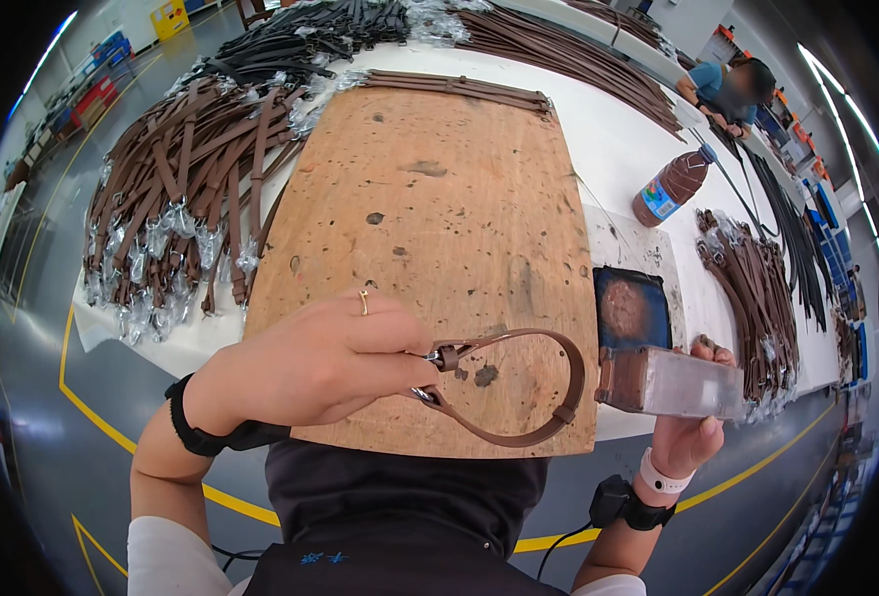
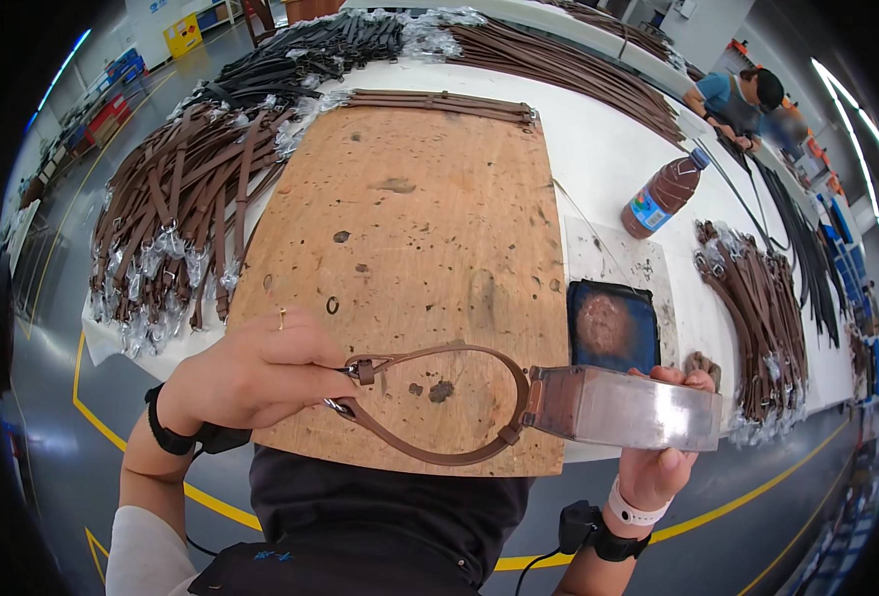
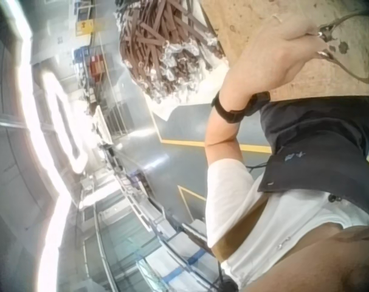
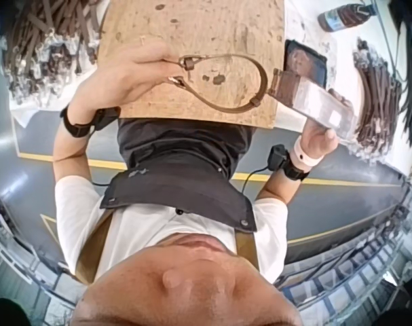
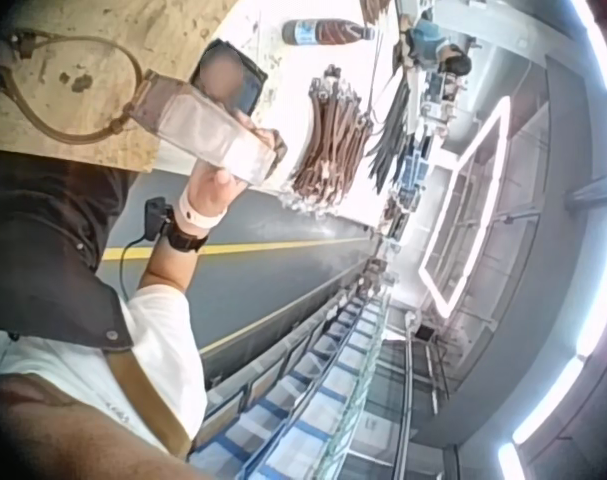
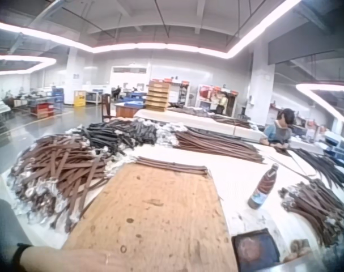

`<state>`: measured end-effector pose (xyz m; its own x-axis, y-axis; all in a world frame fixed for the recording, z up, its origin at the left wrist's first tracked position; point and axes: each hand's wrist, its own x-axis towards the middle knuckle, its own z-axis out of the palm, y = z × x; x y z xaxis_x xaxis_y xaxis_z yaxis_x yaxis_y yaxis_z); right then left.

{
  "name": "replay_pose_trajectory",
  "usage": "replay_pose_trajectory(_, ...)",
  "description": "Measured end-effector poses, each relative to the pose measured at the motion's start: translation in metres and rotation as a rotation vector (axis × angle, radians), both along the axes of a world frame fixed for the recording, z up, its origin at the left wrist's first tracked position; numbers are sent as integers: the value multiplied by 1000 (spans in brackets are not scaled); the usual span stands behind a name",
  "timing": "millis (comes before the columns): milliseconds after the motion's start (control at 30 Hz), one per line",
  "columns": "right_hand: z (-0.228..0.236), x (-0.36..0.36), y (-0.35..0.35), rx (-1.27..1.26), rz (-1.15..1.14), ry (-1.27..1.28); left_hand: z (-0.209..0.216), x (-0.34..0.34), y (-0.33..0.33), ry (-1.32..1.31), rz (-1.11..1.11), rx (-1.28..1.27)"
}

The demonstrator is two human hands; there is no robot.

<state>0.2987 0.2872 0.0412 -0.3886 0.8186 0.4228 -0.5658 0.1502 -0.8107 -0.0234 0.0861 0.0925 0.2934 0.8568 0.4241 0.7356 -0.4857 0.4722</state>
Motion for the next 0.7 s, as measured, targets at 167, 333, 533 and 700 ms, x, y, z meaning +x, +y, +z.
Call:
replay_pose_trajectory(167,-2,4,9,10,-46,-19,-2,-1,3,-6,9,30)
replay_pose_trajectory(333,-23,37,63,10,-42,-57,-2,-6,-8,21,174,-13)
replay_pose_trajectory(533,-56,48,113,-129,-187,-203,-1,-6,-9,37,184,-32)
replay_pose_trajectory(700,-65,41,127,-264,-123,-220,1,-3,-8,37,175,-52)
